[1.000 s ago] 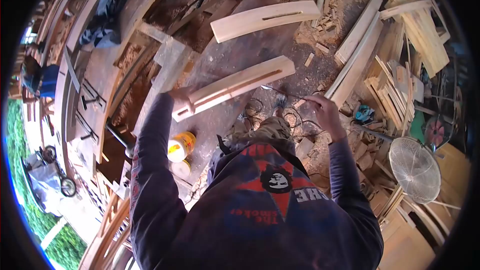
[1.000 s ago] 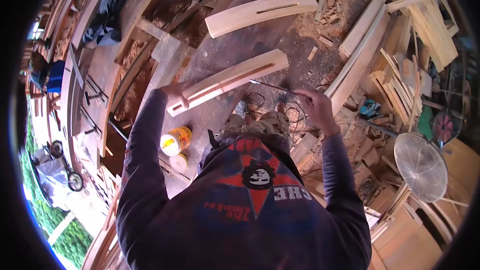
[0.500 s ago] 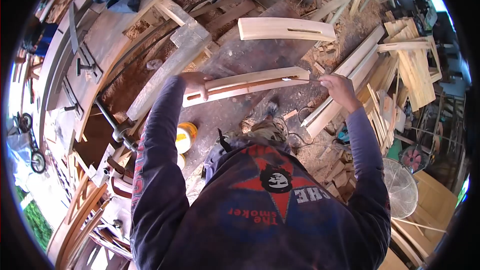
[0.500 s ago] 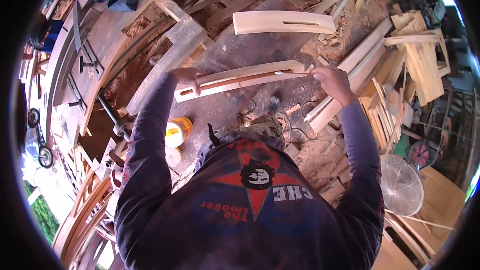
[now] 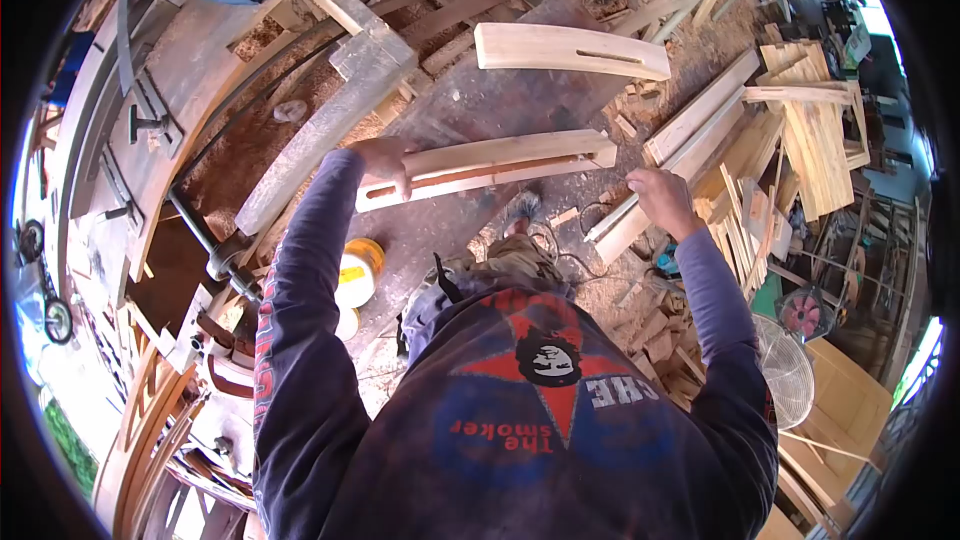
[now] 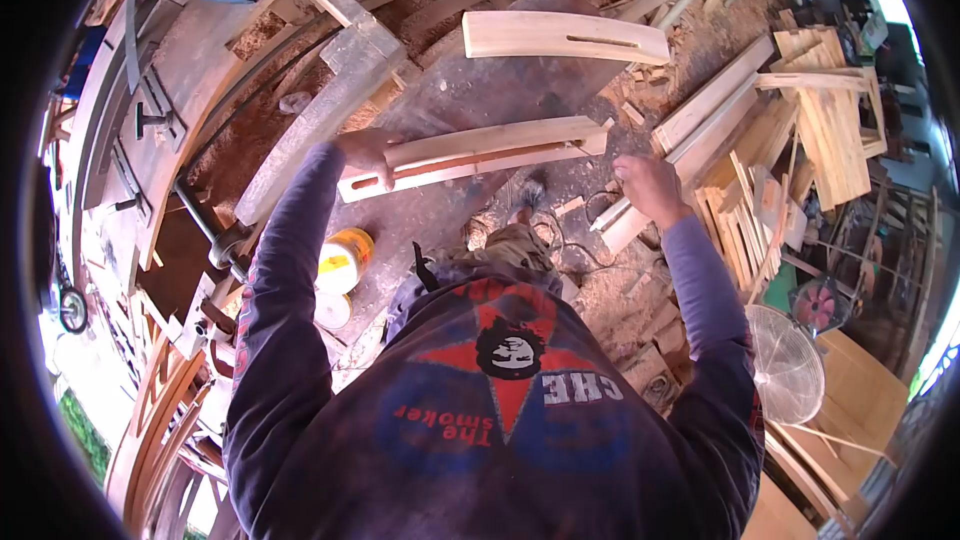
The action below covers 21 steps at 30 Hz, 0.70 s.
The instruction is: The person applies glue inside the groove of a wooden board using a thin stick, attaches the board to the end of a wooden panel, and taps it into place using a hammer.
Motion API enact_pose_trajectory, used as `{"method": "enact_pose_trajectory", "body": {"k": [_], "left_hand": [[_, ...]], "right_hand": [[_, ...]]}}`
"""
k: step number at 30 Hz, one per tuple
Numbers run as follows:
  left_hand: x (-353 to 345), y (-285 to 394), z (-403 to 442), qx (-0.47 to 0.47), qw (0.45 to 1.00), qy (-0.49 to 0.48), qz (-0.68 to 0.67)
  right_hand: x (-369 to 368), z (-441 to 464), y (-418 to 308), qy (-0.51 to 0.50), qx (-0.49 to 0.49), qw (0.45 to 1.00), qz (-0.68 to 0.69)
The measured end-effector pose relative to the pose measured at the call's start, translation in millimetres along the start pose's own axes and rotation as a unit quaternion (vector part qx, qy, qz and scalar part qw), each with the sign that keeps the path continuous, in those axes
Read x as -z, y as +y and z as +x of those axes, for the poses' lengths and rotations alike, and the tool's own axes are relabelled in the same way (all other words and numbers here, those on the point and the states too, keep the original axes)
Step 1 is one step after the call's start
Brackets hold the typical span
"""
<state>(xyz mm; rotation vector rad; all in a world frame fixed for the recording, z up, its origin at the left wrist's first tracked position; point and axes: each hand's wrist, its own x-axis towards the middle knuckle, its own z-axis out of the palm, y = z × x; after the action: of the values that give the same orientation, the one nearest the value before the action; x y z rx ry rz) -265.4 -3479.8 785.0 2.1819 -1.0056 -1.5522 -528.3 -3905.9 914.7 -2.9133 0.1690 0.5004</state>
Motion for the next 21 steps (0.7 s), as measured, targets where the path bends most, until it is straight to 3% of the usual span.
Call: {"method": "enact_pose_trajectory", "body": {"k": [3,9,14,17,19,20,21], "left_hand": [[8,11,-7,0.013,1.000,-0.012,0.010],[5,-5,5,-0.009,1.000,-0.025,-0.012],[5,-5,2,-0.018,0.999,-0.022,-0.033],[0,-8,-1,-0.018,0.999,0.002,-0.045],[-2,-11,1,-0.022,0.998,-0.001,-0.051],[-2,-13,3,-0.023,0.998,0.001,-0.056],[-2,-15,5,-0.025,0.998,-0.010,-0.057]], "right_hand": [[1,2,-12,-0.004,-0.016,1.000,0.013],[5,16,-68,-0.019,0.045,0.999,0.017],[6,30,-158,-0.064,0.082,0.987,-0.125],[6,32,-156,0.005,0.149,0.978,-0.148],[14,33,-115,0.002,0.116,0.979,-0.168],[22,33,-97,-0.068,0.023,0.979,-0.189],[27,28,-76,-0.071,0.025,0.978,-0.192]]}}
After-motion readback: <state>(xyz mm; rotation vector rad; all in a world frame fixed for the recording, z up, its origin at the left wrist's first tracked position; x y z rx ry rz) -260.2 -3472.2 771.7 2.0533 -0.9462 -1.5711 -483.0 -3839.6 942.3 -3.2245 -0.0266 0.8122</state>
